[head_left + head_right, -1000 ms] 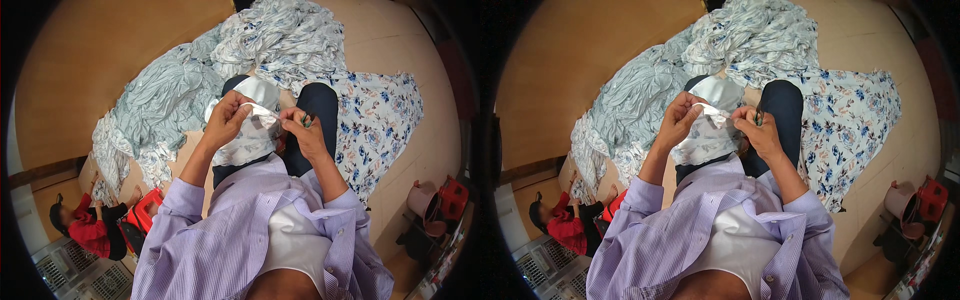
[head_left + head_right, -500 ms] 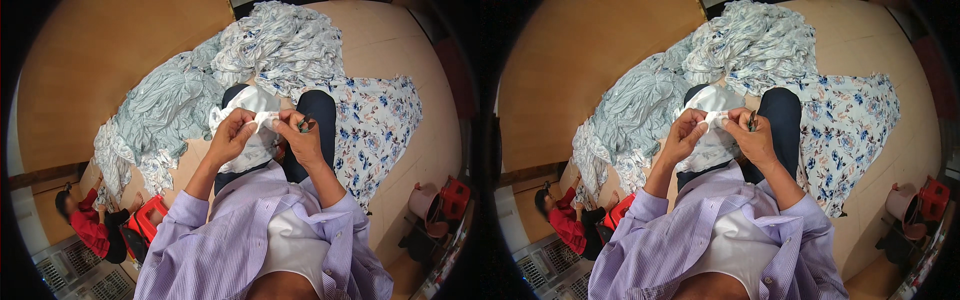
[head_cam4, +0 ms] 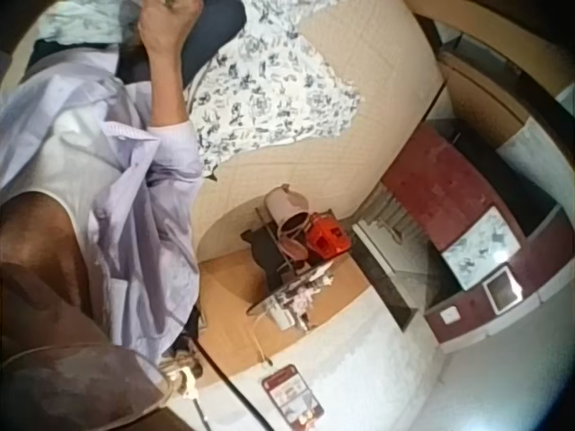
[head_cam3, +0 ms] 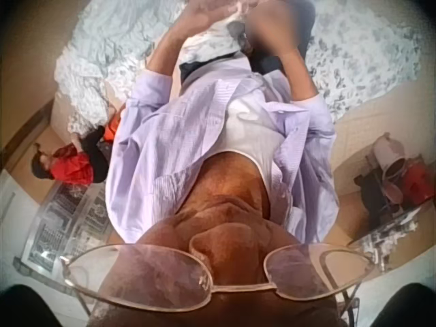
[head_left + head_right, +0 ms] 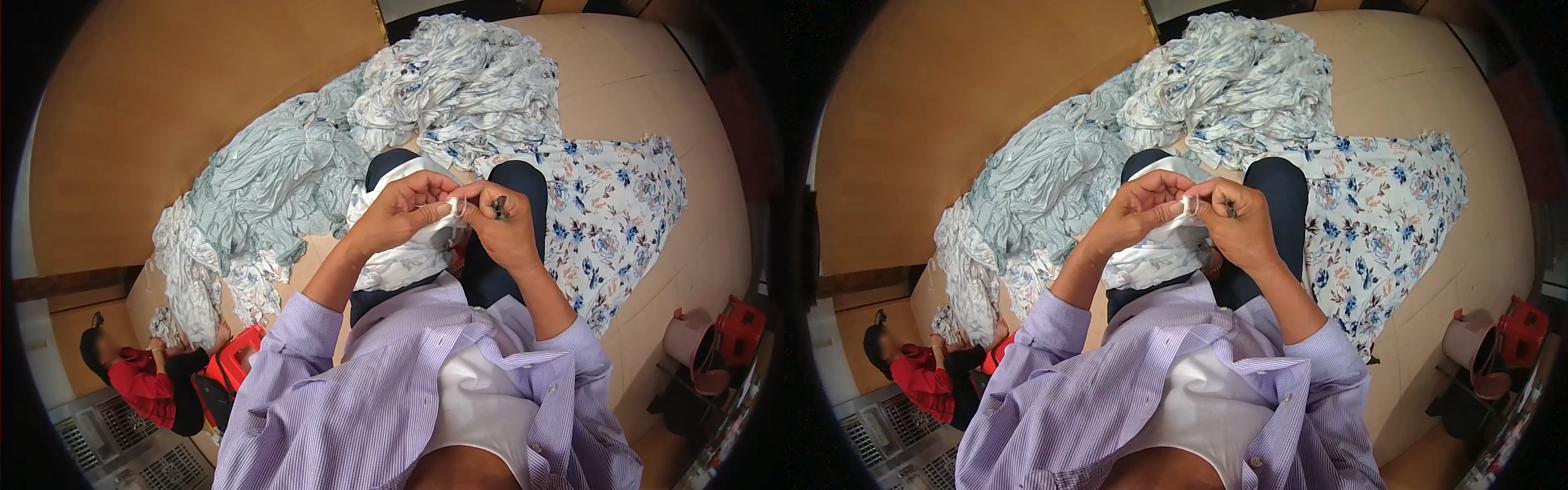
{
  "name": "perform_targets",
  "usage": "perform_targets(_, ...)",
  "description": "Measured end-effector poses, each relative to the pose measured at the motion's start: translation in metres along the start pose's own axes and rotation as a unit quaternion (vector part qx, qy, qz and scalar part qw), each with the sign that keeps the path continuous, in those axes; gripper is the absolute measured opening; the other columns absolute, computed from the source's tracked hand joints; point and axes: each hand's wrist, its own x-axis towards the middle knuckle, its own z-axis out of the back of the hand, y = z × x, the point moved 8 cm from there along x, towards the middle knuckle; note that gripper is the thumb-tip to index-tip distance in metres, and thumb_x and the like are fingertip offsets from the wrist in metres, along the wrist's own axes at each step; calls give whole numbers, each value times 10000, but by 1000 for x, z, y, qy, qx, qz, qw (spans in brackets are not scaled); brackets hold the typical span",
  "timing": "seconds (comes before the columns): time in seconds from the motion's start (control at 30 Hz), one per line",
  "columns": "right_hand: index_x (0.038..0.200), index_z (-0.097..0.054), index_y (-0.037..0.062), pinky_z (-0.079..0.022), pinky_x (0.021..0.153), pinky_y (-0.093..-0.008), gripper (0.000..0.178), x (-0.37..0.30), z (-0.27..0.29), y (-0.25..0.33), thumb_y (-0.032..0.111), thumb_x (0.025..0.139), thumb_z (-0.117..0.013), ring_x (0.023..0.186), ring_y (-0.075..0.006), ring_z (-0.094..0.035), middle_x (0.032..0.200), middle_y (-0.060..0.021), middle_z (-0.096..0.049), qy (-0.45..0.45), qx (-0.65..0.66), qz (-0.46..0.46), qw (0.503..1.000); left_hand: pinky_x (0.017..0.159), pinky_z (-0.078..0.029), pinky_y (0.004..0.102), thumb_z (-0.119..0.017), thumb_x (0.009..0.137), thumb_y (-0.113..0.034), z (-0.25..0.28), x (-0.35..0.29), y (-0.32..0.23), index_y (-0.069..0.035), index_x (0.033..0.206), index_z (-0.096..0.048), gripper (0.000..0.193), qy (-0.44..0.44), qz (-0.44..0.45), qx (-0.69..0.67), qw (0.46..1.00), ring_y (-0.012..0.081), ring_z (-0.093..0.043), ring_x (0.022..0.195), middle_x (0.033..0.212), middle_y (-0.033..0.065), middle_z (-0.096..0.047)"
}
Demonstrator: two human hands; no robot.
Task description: Using scissors to inspect and remove tags or loose threads from clothes in a stockroom.
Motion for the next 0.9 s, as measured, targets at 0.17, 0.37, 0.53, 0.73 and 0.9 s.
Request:
perform_targets(0.17,595,-305,63,-383,610,-183,407,1,3,1,-90,770,-639,663,-78,-475,932,-59,-685,-24,11,17,999,630,-381,152,-573,919,-32,8,-1,1,-14,1061,-592,144,-33,-4,28,999,43,-490,717,928,29,-610)
perform_targets(0.37,595,-284,96,-436,727,-219,441,4,7,-1,-107,782,-628,811,-135,-542,950,-98,-647,-28,17,-9,999,577,-359,141,-566,926,-41,13,-4,-3,-6,1017,-560,98,-66,-2,10,998,43,-460,641,852,31,-612)
perform_targets(0.53,595,-297,103,-436,762,-231,434,6,8,1,-109,780,-627,853,-161,-536,970,-113,-618,-9,55,-33,998,536,-355,141,-578,918,-44,15,-4,-9,-11,963,-541,66,-82,-47,-82,992,48,-455,598,821,44,-612)
perform_targets(0.73,596,-311,113,-430,784,-241,425,6,3,4,-116,778,-620,878,-179,-524,1000,-131,-596,4,131,-62,989,499,-334,151,-592,894,-21,11,-10,-11,-26,955,-544,78,-42,-18,-198,979,38,-422,563,848,42,-598)
perform_targets(0.9,597,-318,118,-424,789,-240,421,6,0,6,-119,781,-614,880,-177,-520,1008,-136,-595,16,148,-75,986,513,-364,151,-623,853,12,10,-16,-15,-24,968,-542,145,-45,-1,-182,982,47,-459,592,872,53,-604)
